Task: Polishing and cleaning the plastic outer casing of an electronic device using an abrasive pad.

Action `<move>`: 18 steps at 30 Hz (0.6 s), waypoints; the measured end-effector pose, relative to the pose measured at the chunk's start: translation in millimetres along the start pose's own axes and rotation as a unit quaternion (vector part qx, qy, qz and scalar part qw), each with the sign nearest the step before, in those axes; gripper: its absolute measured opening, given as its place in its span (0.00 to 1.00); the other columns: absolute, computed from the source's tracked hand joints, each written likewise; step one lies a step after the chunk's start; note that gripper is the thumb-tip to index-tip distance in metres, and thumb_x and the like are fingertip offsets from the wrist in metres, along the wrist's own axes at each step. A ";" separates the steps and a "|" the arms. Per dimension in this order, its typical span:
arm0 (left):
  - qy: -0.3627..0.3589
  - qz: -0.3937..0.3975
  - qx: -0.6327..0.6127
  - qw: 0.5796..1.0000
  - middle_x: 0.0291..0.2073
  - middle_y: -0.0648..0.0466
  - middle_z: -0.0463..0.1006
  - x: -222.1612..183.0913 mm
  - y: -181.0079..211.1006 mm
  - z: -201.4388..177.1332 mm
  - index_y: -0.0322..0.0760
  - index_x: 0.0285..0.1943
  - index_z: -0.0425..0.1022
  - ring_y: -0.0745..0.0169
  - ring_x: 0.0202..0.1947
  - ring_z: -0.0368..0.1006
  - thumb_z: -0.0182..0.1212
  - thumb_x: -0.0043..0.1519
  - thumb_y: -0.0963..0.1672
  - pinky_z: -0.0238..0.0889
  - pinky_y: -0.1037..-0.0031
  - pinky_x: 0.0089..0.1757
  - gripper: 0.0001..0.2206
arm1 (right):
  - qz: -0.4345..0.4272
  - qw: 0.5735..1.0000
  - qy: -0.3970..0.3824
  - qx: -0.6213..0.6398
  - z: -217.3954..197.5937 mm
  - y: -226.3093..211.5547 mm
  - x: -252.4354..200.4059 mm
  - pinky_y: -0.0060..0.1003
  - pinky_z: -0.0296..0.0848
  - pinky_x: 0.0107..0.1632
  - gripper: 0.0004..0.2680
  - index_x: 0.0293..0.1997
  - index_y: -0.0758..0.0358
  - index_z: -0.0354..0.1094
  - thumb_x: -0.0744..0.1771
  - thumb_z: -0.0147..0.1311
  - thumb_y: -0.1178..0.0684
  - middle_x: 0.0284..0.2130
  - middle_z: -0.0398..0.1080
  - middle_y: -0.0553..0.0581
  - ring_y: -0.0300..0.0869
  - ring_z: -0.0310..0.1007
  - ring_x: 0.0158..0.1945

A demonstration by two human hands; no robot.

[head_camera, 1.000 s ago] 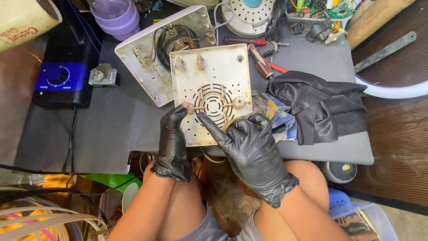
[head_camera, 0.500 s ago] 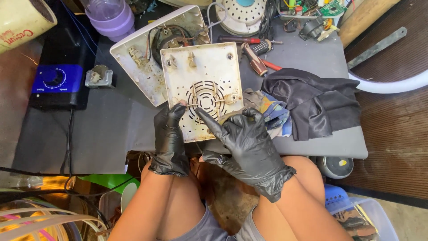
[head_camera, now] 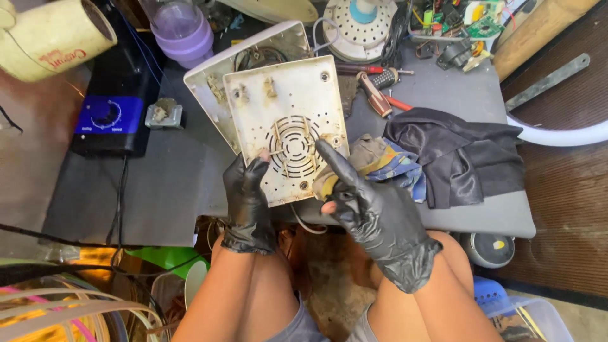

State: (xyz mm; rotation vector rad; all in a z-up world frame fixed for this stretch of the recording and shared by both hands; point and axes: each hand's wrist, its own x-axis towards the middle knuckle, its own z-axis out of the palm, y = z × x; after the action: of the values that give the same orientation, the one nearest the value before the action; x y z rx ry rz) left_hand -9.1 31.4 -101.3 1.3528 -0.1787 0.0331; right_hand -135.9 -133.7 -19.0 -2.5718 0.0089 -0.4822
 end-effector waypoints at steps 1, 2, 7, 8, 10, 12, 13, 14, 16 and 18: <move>0.055 0.059 0.004 0.997 0.46 0.42 0.80 -7.6 23.0 22.3 0.11 0.58 0.70 0.70 0.54 0.70 0.57 0.63 0.36 0.65 0.83 0.56 0.17 | 0.050 0.999 0.008 0.001 -9.3 -0.4 3.5 0.46 0.76 0.38 0.21 0.66 0.36 0.66 0.65 0.54 0.34 0.28 0.78 0.52 0.52 0.79 0.36; 0.116 0.108 0.012 0.987 0.49 0.44 0.78 -24.3 44.7 40.5 0.03 0.59 0.66 0.84 0.60 0.62 0.42 0.70 0.32 0.57 0.99 0.59 0.14 | 0.101 0.995 0.006 0.006 -17.4 -2.6 0.8 0.42 0.77 0.40 0.17 0.61 0.30 0.72 0.64 0.57 0.36 0.28 0.80 0.47 0.49 0.80 0.38; -0.020 0.120 0.195 0.973 0.43 0.45 0.84 5.0 2.5 -15.3 0.28 0.53 0.77 0.60 0.50 0.79 0.69 0.59 0.40 0.70 0.71 0.54 0.14 | 0.129 0.986 -0.014 0.100 9.6 -3.2 -5.9 0.41 0.79 0.38 0.16 0.51 0.33 0.74 0.60 0.64 0.34 0.21 0.78 0.42 0.44 0.82 0.34; -0.023 0.162 0.234 0.958 0.44 0.45 0.83 6.3 -3.6 -16.8 0.23 0.54 0.75 0.60 0.52 0.77 0.65 0.61 0.38 0.68 0.75 0.56 0.14 | 0.140 0.980 -0.016 0.139 11.9 -4.5 -5.3 0.40 0.80 0.38 0.16 0.47 0.34 0.75 0.59 0.67 0.33 0.18 0.77 0.40 0.42 0.82 0.33; -0.027 0.222 0.290 0.931 0.45 0.43 0.81 5.6 -8.9 -19.4 0.14 0.56 0.72 0.61 0.56 0.74 0.59 0.64 0.36 0.63 0.81 0.59 0.13 | 0.120 0.979 -0.024 0.161 12.0 -16.9 -2.1 0.44 0.80 0.40 0.15 0.46 0.40 0.74 0.59 0.70 0.38 0.23 0.79 0.46 0.48 0.82 0.36; -0.029 0.280 0.344 0.895 0.46 0.42 0.79 4.6 -6.9 -26.2 0.06 0.58 0.69 0.61 0.60 0.72 0.53 0.68 0.34 0.59 0.88 0.61 0.13 | 0.098 0.978 -0.032 0.184 10.6 -19.3 0.2 0.49 0.79 0.42 0.14 0.44 0.45 0.74 0.59 0.72 0.43 0.28 0.81 0.53 0.55 0.82 0.38; -0.105 0.231 0.265 0.930 0.53 0.36 0.76 4.8 -2.1 -31.4 0.05 0.61 0.64 0.51 0.65 0.65 0.47 0.70 0.34 0.56 0.83 0.64 0.14 | 0.116 0.978 -0.032 0.169 9.2 -15.3 1.3 0.47 0.79 0.42 0.11 0.44 0.42 0.73 0.61 0.67 0.46 0.27 0.81 0.50 0.52 0.82 0.38; -0.180 0.179 0.184 0.950 0.60 0.30 0.73 4.5 3.3 -38.5 0.05 0.64 0.59 0.40 0.69 0.59 0.41 0.72 0.34 0.52 0.78 0.66 0.15 | 0.132 0.978 -0.033 0.157 8.6 -12.4 2.9 0.46 0.78 0.42 0.09 0.45 0.39 0.73 0.63 0.62 0.48 0.26 0.81 0.46 0.50 0.83 0.38; -0.233 0.089 0.024 0.968 0.63 0.32 0.70 20.1 -7.7 -65.5 0.09 0.65 0.60 0.45 0.71 0.58 0.42 0.72 0.34 0.52 0.75 0.68 0.15 | 0.121 0.992 -0.016 0.038 15.5 36.6 -12.5 0.49 0.77 0.42 0.13 0.48 0.40 0.72 0.61 0.64 0.51 0.26 0.79 0.49 0.51 0.81 0.37; -0.278 -0.004 -0.139 0.950 0.66 0.33 0.68 20.6 -16.6 -65.4 0.12 0.66 0.61 0.50 0.72 0.57 0.43 0.72 0.35 0.52 0.72 0.70 0.16 | 0.109 0.991 0.003 -0.081 10.0 43.2 -14.7 0.52 0.77 0.42 0.17 0.50 0.42 0.72 0.58 0.65 0.54 0.25 0.77 0.51 0.53 0.80 0.36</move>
State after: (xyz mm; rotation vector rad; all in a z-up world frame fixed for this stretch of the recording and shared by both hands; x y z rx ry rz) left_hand 20.4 89.7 -127.7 1.0523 -0.6307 -0.3725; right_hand -142.6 -164.7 -53.3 -2.6861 0.3398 -0.4214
